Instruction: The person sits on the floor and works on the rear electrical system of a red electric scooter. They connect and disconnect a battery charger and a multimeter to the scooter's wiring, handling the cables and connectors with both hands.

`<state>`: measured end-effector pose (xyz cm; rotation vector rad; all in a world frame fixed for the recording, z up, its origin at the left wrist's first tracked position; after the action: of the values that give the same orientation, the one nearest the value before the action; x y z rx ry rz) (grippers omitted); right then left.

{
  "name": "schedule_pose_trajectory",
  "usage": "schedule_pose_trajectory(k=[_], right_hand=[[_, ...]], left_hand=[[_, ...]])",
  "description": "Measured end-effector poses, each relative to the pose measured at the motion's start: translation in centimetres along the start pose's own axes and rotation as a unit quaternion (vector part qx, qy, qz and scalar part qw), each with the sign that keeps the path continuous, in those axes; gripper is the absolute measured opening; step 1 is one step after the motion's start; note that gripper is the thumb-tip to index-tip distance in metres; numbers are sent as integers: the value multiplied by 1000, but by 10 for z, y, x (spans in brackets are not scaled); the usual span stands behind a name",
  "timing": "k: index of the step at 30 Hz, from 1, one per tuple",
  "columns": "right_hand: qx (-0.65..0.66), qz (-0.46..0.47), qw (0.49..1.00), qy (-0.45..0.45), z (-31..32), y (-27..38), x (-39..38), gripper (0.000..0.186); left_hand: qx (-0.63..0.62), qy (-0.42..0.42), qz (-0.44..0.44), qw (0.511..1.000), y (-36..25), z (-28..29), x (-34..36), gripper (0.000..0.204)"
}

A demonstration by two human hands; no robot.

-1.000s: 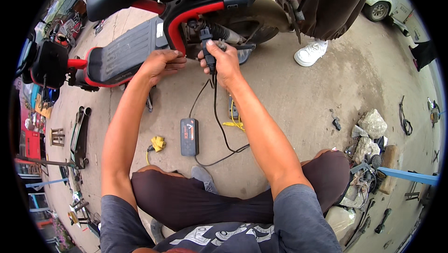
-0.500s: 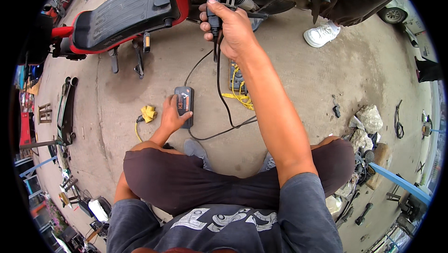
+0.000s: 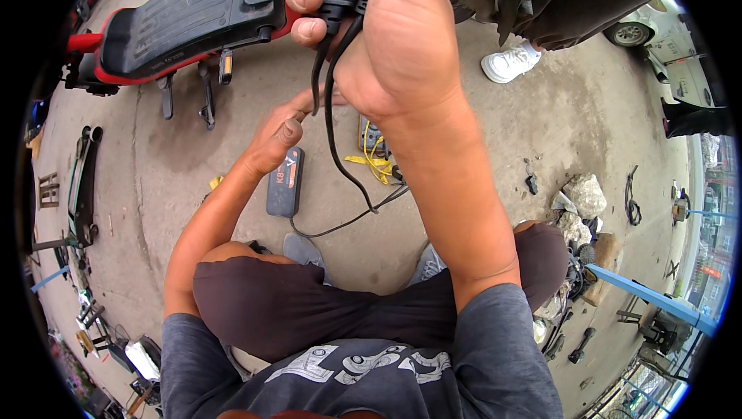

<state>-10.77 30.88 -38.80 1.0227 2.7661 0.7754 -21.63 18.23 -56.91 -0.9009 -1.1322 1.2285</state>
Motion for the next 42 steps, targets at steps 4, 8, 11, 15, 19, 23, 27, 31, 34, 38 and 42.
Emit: schedule_pose_trajectory(k=[4,8,11,15,19,23,27,31,34,38,42], right_hand=[[22,65,998,-2,-26,-3,3,27],[-55,216,974,28,-65,-16,6,26],[-164,266,949,32,-62,-17,27,32],[-280,252,917,130,-67,-3,25,21],[-259,193,935,149,-55,19,17,20],[-146,19,977,155,22,46,0,21],[-152,-132,979,27,92,23,-6,36],[-284,-385,878,21,178,9,-7,69],[-595,-442,668,62,239,-4,-9,87],[-831,-328,444,72,315,-42,-31,90],[-823,-332,453,-84,309,-88,-47,114]], left_hand=[[-158,190,21,969,-11,-21,-5,126],[-334,242,25,910,-13,-33,-28,99],[-222,253,123,933,-38,-32,-35,49],[-294,128,232,918,-36,-6,-60,37],[-385,-48,144,911,-54,34,-84,40],[-354,-67,8,933,-86,63,-96,42],[-320,-63,-5,945,-126,70,-101,43],[-285,-173,57,941,-147,74,-107,44],[-299,-215,86,926,-156,72,-111,41],[-267,-258,116,921,-157,73,-114,37],[-275,-336,137,890,-158,69,-113,36]])
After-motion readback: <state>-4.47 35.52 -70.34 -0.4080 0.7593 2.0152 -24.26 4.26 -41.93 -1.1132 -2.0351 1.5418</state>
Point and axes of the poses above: each hand's wrist, its own x-axis towards the middle knuckle, its own z-axis out of the back of the hand, y = z × x, the point moved 1 cm from there along x, towards the middle knuckle, and after that the axes turned 6 degrees about x, right-handed, at the moved point
